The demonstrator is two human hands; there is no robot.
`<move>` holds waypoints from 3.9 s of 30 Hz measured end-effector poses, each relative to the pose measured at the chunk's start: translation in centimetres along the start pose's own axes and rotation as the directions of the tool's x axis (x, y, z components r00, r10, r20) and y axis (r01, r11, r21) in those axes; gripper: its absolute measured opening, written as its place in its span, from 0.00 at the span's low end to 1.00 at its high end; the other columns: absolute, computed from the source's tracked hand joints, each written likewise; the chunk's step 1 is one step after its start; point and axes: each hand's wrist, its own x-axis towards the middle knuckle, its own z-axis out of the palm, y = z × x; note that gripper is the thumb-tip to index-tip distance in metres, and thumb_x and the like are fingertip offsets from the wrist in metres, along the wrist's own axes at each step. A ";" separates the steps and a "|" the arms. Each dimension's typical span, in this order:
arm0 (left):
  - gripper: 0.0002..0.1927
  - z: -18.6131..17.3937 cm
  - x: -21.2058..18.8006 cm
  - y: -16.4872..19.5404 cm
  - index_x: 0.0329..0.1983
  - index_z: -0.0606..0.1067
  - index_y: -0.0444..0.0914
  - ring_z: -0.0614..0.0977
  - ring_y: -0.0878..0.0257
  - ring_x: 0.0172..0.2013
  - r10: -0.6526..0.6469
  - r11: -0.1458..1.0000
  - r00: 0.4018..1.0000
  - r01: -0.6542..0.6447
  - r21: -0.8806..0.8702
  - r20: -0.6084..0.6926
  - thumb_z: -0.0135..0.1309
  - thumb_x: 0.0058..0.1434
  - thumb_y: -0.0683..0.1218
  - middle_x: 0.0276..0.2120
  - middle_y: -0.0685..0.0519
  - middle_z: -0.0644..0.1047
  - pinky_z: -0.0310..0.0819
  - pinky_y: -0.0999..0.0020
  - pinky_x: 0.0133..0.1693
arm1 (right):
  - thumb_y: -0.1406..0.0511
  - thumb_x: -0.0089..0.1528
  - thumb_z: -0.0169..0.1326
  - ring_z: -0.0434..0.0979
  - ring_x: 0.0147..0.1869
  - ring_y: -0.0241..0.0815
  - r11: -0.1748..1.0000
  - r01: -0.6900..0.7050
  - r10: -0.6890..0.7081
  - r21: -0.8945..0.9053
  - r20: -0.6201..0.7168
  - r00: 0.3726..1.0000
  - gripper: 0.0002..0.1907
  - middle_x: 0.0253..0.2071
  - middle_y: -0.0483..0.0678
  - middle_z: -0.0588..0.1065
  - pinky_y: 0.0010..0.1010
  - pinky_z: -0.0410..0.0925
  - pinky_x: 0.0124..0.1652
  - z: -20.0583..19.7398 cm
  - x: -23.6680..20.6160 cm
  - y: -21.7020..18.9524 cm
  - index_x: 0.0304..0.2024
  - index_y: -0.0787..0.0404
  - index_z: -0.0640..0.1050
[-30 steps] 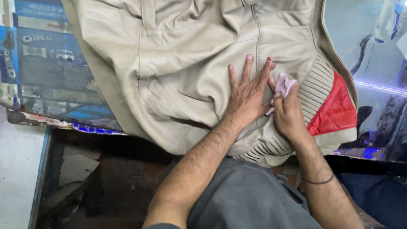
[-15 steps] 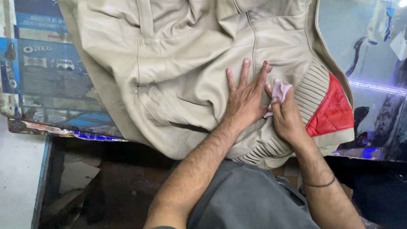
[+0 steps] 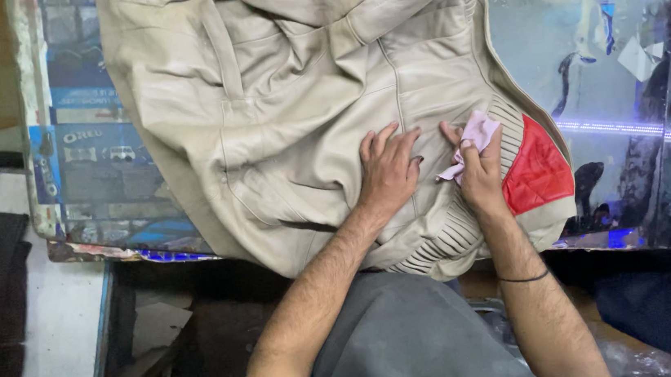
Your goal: The person wipes a beige leather jacket with a pink cloth, focusing on the red shoulder patch and the ribbed waistband. They repeatedly rub the same areas, occasionally repositioning the jacket on the table.
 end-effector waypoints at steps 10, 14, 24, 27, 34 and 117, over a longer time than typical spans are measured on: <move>0.33 -1.0 -0.4 1.9 0.68 0.69 0.43 0.60 0.44 0.69 0.117 0.896 0.981 -0.171 0.409 0.153 0.56 0.57 0.51 0.65 0.49 0.66 0.53 0.26 0.64 | 0.74 0.75 0.35 0.73 0.74 0.51 0.994 -0.073 0.076 0.076 -0.042 0.996 0.21 0.59 0.52 0.64 0.20 0.67 0.43 -0.5 -0.4 1.0 0.70 0.63 0.52; 0.39 -0.6 1.2 3.2 0.71 0.67 0.46 0.60 0.43 0.67 0.020 0.902 0.979 -0.105 0.418 0.204 0.56 0.53 0.52 0.65 0.46 0.64 0.52 0.22 0.58 | 0.73 0.75 0.34 0.73 0.73 0.52 0.999 -0.042 0.042 -0.009 -0.044 0.998 0.24 0.65 0.52 0.63 0.21 0.70 0.51 -0.3 -0.4 1.4 0.72 0.64 0.47; 0.33 -0.5 -0.2 1.7 0.66 0.71 0.45 0.59 0.44 0.71 0.095 0.923 0.983 -0.146 0.357 0.157 0.57 0.55 0.53 0.66 0.48 0.64 0.48 0.26 0.68 | 0.73 0.75 0.34 0.74 0.73 0.52 0.997 -0.076 0.077 0.006 -0.054 0.996 0.23 0.60 0.51 0.65 0.21 0.70 0.43 -0.6 -0.6 1.7 0.72 0.65 0.49; 0.36 0.0 0.4 2.1 0.68 0.69 0.45 0.59 0.43 0.70 0.063 0.909 0.979 -0.135 0.395 0.192 0.56 0.54 0.53 0.66 0.46 0.63 0.49 0.26 0.65 | 0.73 0.78 0.35 0.75 0.74 0.52 1.000 -0.007 0.007 -0.026 -0.020 1.000 0.20 0.59 0.50 0.66 0.22 0.70 0.45 -0.7 -0.8 1.8 0.71 0.66 0.50; 0.39 -0.4 0.4 2.9 0.71 0.68 0.46 0.59 0.42 0.68 0.037 0.918 0.981 -0.108 0.382 0.188 0.56 0.52 0.53 0.66 0.46 0.63 0.50 0.27 0.61 | 0.73 0.76 0.33 0.74 0.72 0.46 1.000 -0.008 0.008 -0.025 -0.016 1.000 0.21 0.64 0.52 0.68 0.19 0.70 0.45 -0.5 -0.8 1.1 0.70 0.64 0.50; 0.19 -1.9 -1.2 1.3 0.51 0.77 0.44 0.69 0.51 0.61 0.196 0.965 0.981 -0.192 0.179 -0.005 0.61 0.57 0.50 0.59 0.50 0.72 0.60 0.47 0.61 | 0.74 0.76 0.34 0.76 0.72 0.49 0.994 0.042 -0.046 -0.105 -0.043 0.998 0.21 0.65 0.56 0.67 0.23 0.70 0.54 0.0 -1.6 1.7 0.71 0.67 0.50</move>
